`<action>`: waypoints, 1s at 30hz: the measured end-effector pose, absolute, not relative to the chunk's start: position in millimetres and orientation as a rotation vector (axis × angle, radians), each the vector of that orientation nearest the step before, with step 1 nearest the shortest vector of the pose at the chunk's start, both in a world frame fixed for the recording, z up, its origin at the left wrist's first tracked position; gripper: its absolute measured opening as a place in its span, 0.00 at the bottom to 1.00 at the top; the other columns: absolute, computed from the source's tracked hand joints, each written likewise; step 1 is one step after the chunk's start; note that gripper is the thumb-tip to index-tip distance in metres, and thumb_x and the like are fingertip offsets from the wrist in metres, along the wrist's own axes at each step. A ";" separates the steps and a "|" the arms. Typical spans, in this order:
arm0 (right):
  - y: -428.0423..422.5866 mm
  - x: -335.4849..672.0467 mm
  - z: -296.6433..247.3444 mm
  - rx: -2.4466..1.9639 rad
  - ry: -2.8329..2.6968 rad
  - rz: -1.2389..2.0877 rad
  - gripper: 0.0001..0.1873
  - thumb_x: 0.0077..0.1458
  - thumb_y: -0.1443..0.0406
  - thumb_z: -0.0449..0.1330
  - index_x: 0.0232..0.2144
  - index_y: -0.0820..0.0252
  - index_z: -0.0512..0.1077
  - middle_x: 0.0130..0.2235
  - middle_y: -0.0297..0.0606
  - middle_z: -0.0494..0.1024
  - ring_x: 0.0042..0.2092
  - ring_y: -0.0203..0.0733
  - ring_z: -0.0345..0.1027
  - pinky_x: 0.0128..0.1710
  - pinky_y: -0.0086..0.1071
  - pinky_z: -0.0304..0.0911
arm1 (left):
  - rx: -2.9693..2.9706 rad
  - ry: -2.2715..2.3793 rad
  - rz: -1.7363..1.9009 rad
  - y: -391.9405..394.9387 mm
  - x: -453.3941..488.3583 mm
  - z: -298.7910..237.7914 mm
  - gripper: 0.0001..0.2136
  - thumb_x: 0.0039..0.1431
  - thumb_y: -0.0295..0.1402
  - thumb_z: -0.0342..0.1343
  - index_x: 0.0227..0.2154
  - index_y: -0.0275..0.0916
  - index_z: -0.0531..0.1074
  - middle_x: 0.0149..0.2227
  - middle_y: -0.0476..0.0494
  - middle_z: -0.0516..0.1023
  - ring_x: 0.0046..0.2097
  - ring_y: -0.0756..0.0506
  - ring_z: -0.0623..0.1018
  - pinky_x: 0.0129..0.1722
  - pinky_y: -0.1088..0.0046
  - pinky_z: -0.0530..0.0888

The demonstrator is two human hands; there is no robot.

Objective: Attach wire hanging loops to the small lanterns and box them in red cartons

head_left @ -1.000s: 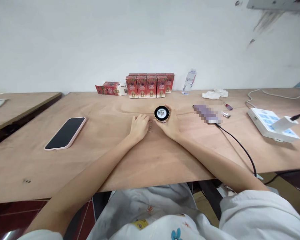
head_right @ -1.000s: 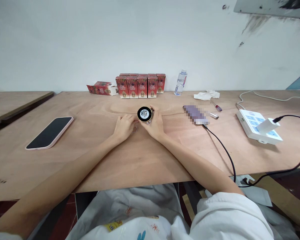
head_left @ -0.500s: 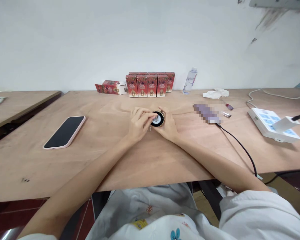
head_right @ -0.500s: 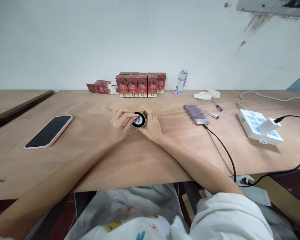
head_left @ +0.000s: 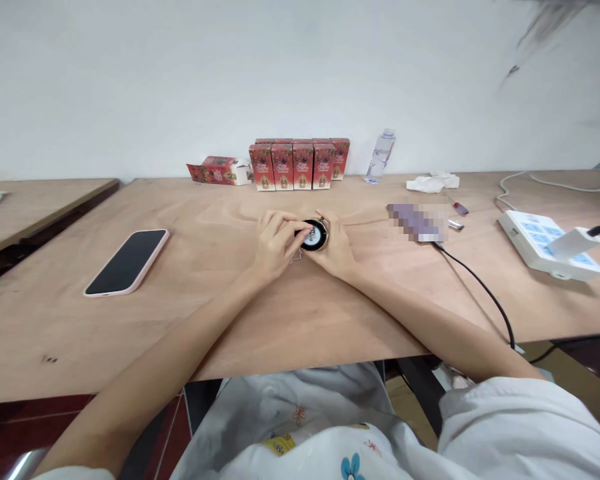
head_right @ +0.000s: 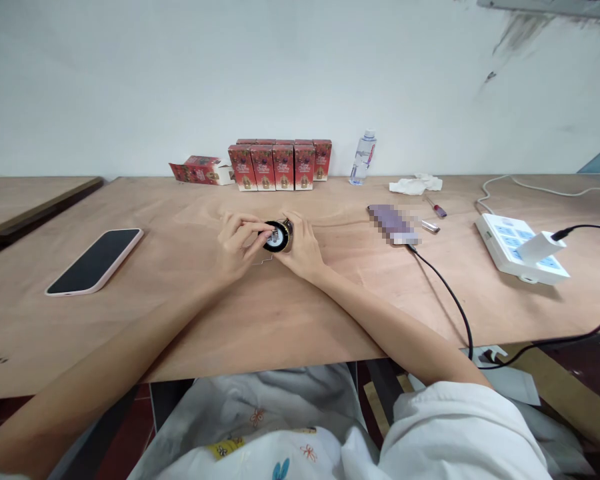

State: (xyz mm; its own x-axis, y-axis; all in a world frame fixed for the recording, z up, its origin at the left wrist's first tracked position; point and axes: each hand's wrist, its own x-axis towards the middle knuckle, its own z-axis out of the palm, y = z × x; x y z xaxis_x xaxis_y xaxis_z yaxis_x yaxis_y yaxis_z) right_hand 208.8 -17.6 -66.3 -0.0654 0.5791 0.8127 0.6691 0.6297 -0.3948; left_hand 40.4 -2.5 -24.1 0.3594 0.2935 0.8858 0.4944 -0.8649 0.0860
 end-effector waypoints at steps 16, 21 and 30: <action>-18.0 208.4 -66.2 -1.042 -1.722 -0.128 0.35 0.52 0.55 0.64 0.58 0.52 0.55 0.54 0.47 0.69 0.56 0.53 0.65 0.55 0.51 0.65 | -2.758 -1.125 -1.921 -1.3 49.2 -19.4 0.04 0.53 0.33 0.62 0.28 0.39 0.74 0.39 0.45 0.71 0.45 0.46 0.72 0.38 0.70 0.69; -18.1 209.6 -66.1 -1.045 -1.746 -0.102 0.37 0.51 0.56 0.65 0.59 0.51 0.53 0.55 0.47 0.68 0.57 0.54 0.64 0.56 0.53 0.64 | -2.997 -1.254 -2.298 7.3 50.8 -25.7 0.14 0.47 0.39 0.65 0.25 0.38 0.66 0.38 0.45 0.73 0.39 0.48 0.75 0.36 0.70 0.72; -18.6 210.6 -66.3 -1.028 -1.769 -0.123 0.37 0.50 0.57 0.65 0.58 0.54 0.54 0.55 0.49 0.68 0.57 0.54 0.64 0.56 0.53 0.63 | -3.130 -1.709 -2.665 0.3 51.9 -19.6 0.18 0.36 0.31 0.68 0.33 0.39 0.69 0.36 0.49 0.77 0.37 0.49 0.76 0.35 0.73 0.70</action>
State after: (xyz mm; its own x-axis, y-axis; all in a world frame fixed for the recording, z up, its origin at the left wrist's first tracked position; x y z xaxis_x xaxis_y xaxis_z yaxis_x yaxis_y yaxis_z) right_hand 210.6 -18.6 -66.3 -0.0936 0.5789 0.8100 0.6856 0.6274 -0.3691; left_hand 51.9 0.3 -19.6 0.3644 0.9177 0.1580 -0.2393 -0.0717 0.9683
